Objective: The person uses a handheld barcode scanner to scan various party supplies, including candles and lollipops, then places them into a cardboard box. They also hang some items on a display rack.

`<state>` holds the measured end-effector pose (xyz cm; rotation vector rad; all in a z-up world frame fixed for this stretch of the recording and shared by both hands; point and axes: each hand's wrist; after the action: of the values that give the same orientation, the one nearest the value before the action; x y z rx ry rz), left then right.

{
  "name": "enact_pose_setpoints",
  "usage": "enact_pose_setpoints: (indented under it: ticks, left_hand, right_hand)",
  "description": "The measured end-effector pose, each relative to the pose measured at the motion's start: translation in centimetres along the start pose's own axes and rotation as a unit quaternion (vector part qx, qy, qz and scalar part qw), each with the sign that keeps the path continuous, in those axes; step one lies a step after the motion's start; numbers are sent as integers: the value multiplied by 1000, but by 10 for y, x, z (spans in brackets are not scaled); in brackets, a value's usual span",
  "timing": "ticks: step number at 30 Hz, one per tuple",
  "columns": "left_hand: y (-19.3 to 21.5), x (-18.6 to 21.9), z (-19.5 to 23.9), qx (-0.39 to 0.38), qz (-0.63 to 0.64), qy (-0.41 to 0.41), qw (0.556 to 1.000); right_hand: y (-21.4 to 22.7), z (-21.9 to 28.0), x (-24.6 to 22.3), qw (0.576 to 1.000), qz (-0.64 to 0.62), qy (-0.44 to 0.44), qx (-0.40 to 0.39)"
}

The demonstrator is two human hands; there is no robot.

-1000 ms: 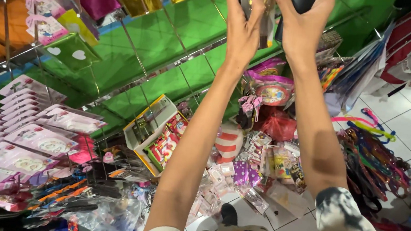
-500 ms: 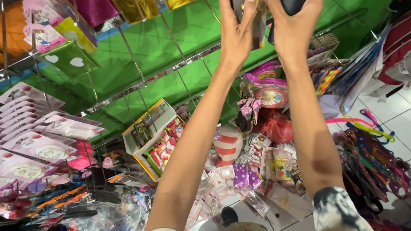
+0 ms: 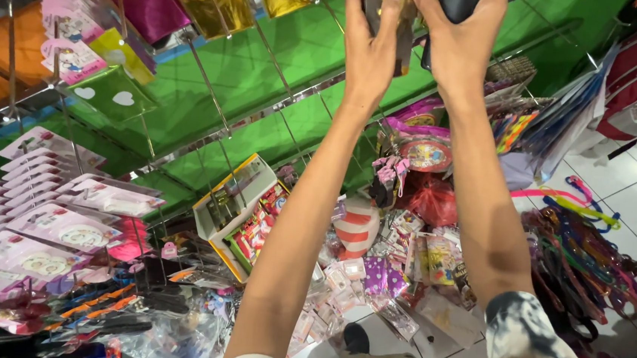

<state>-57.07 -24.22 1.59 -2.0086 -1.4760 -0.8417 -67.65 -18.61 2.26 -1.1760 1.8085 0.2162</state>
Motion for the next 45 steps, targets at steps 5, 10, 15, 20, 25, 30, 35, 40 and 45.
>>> enact_pose_setpoints:
  ticks: [5, 10, 15, 20, 25, 30, 35, 40, 45]
  left_hand:
    - [-7, 6, 4, 45, 50, 26, 997]
    - [-5, 20, -2, 27, 9, 23, 999]
    - [4, 3, -5, -2, -28, 30, 999]
    - [-1, 5, -12, 1, -31, -17, 999]
    - [-3, 8, -18, 4, -82, 30, 996]
    - [-4, -31, -38, 26, -103, -19, 994]
    - [1, -101, -75, 58, -97, -31, 993]
    - [14, -148, -106, 65, -176, -57, 981]
    - [15, -189, -135, 110, -189, -96, 971]
  right_hand:
    - [0, -2, -12, 999, -13, -40, -5]
    - [4, -9, 12, 1000, 0, -29, 3]
    - [2, -9, 13, 999, 29, -18, 7]
    - [-6, -2, -3, 997, 73, -11, 21]
    - [-1, 9, -3, 988, 143, 53, 33]
    - [6, 36, -26, 988, 149, 12, 37]
    - [23, 81, -50, 988, 99, -113, 36]
    - [45, 140, -60, 988, 51, -135, 46]
    - [65, 229, -62, 963, 114, -238, 57]
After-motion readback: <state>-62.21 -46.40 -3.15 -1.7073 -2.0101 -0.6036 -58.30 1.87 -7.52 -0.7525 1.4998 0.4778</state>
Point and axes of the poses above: each hand's wrist, its own z-axis away from the middle knuckle, its own y-axis out of the back of the hand, x = y × z, and after that the axes turned 8 degrees about -y, right-handed
